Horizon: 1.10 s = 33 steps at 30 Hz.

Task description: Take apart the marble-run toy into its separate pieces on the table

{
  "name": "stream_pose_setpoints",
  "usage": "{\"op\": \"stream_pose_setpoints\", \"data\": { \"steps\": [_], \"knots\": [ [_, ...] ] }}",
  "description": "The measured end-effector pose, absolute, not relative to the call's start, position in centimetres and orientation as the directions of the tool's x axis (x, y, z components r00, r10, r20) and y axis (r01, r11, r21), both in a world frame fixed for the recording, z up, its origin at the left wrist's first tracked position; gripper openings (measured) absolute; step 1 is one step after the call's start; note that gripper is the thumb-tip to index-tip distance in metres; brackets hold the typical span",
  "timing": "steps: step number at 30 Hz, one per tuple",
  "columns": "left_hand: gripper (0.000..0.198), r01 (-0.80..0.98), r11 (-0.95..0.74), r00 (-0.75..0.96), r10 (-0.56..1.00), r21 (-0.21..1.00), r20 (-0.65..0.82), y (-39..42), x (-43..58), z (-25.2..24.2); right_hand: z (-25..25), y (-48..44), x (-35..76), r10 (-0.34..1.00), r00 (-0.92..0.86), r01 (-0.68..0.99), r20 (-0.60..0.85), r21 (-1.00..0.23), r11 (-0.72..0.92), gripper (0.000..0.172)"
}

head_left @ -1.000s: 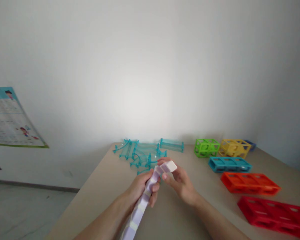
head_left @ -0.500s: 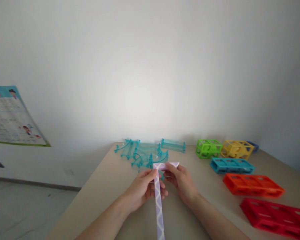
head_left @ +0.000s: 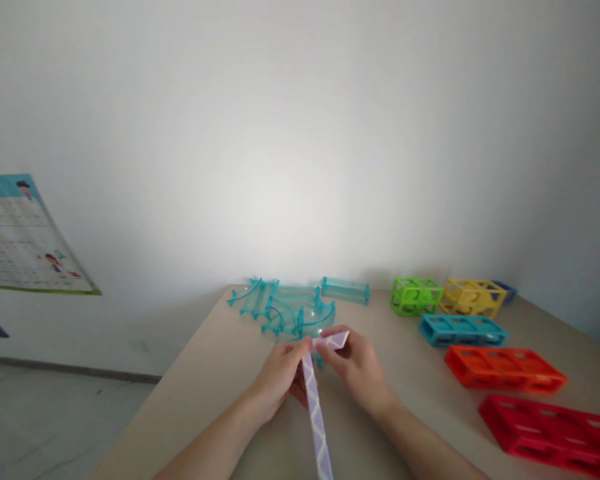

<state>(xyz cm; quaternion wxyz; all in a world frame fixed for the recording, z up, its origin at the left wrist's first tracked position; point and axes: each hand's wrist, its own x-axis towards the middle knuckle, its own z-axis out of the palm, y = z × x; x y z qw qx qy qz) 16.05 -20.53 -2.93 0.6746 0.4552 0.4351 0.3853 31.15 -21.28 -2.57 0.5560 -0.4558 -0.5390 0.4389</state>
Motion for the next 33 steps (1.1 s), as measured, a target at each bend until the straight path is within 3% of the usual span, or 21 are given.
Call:
{"op": "stream_pose_setpoints", "data": {
  "steps": [3,8,14,16,19,21,22,24,26,28,33],
  "knots": [
    [0.045,-0.108,0.273,0.29,0.928,0.956,-0.233,-20.5,16.1,-3.3,-2.8,-21.8,30.9,0.924,-0.041,0.226,0.381,-0.897,0.38,0.016],
    [0.044,-0.105,0.236,0.236,0.95,0.966,-0.206,-20.2,16.1,-3.5,-2.6,-21.9,31.1,0.796,-0.163,0.328,0.582,-0.729,0.6,0.019],
    [0.041,-0.172,0.22,0.238,0.955,0.96,-0.176,-20.0,15.9,-3.4,-1.9,-22.8,31.2,0.675,-0.438,0.371,0.594,-0.564,0.738,0.059],
    [0.041,-0.218,0.227,0.224,0.958,0.949,-0.178,-19.9,15.8,-3.2,-1.9,-23.1,31.0,0.657,-0.466,0.344,0.593,-0.563,0.752,0.065],
    [0.046,-0.233,0.209,0.165,0.971,0.95,-0.173,-19.8,15.6,-2.7,-2.3,-23.1,30.6,0.748,-0.318,0.271,0.582,-0.701,0.66,0.05],
    [0.048,-0.195,0.159,0.125,0.983,0.968,-0.137,-19.8,15.6,-2.4,-2.5,-22.9,30.3,0.879,-0.18,0.175,0.441,-0.865,0.47,0.025],
    [0.049,-0.167,0.127,0.114,0.987,0.978,-0.109,-19.8,15.6,-2.4,-2.6,-22.8,30.2,0.934,-0.153,0.114,0.323,-0.933,0.342,0.022],
    [0.052,-0.111,0.071,0.099,0.993,0.991,-0.06,-19.9,15.5,-2.4,-2.6,-22.7,29.9,0.974,-0.207,0.01,0.097,-0.995,0.101,0.038],
    [0.053,-0.064,0.031,0.089,0.996,0.997,-0.025,-19.9,15.5,-2.5,-2.6,-22.7,29.6,0.949,-0.313,-0.032,-0.026,-0.999,-0.037,0.047],
    [0.053,-0.038,0.0,0.078,0.997,0.999,0.003,-19.8,15.4,-2.7,-2.6,-22.7,29.4,0.927,-0.368,-0.041,-0.064,-0.996,-0.085,0.05],
    [0.051,-0.046,-0.008,0.082,0.997,0.999,0.012,-19.6,15.2,-2.9,-3.3,-22.6,29.2,0.944,-0.328,0.0,-0.028,-1.0,-0.029,0.05]
  ]
}}
